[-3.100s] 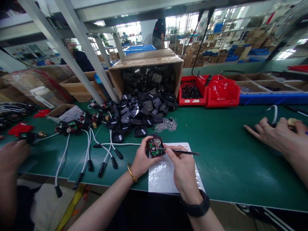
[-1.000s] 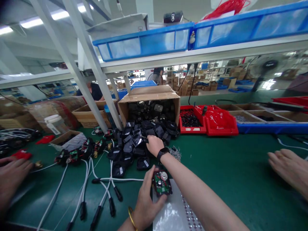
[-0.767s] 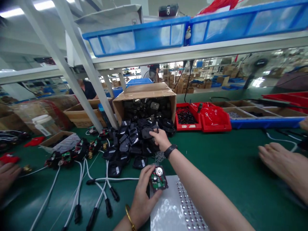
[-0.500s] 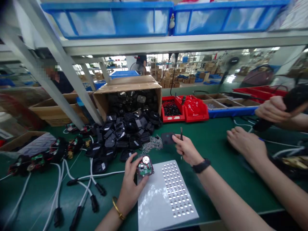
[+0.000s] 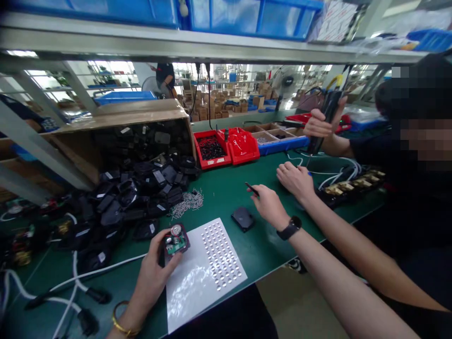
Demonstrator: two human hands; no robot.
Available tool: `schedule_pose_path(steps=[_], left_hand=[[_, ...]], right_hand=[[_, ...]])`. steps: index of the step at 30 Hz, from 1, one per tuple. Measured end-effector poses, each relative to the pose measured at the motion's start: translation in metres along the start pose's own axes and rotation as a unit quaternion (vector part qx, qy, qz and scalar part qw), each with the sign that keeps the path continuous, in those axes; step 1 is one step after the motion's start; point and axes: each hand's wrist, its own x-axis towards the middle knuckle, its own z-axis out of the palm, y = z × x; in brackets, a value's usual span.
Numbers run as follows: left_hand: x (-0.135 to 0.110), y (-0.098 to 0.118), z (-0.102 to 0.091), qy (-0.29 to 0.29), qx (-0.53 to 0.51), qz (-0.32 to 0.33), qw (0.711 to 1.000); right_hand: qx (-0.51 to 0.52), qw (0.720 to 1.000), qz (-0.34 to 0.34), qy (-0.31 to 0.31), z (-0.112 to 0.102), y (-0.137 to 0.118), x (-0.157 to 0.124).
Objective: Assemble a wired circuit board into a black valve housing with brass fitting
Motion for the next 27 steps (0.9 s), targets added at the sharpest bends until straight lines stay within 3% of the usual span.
schedule_pose_path(steps=[3, 7, 10, 12, 15, 18, 19, 20, 22, 27], left_hand=[[0.000, 0.003, 0.001, -0.017, -0.034, -0.021, 0.999], [0.003, 0.004, 0.001, -0.019, -0.152, -0.053, 0.987], [0.004, 0.018, -0.005, -0.025, -0.185, -0.089, 0.978], [0.002, 0.036, -0.011, -0.015, -0.128, -0.093, 0.987], [-0.004, 0.066, -0.015, 0.010, 0.030, -0.028, 0.999], [-0.012, 0.087, -0.008, 0.004, 0.150, 0.041, 0.988], [-0.014, 0.090, -0.004, -0.002, 0.178, 0.051, 0.983], [-0.016, 0.092, -0.001, -0.007, 0.201, 0.056, 0.978], [-0.019, 0.092, 0.005, -0.013, 0.233, 0.057, 0.971], [-0.019, 0.086, 0.007, -0.019, 0.263, 0.050, 0.963]], right_hand=[[-0.026, 0.998, 0.030, 0.038, 0.007, -0.009, -0.029], [-0.101, 0.993, 0.061, -0.003, 0.030, -0.031, -0.050], [0.082, 0.990, 0.101, -0.048, 0.036, -0.042, -0.044], [0.233, 0.960, 0.126, -0.090, 0.032, -0.049, -0.038], [0.403, 0.884, 0.154, -0.183, 0.030, -0.068, -0.043], [0.621, 0.712, 0.236, -0.229, 0.044, -0.095, -0.063], [0.659, 0.670, 0.257, -0.225, 0.051, -0.103, -0.069], [0.671, 0.658, 0.264, -0.216, 0.057, -0.109, -0.075], [0.656, 0.686, 0.236, -0.207, 0.067, -0.118, -0.083], [0.514, 0.828, 0.022, -0.221, 0.067, -0.120, -0.087]])
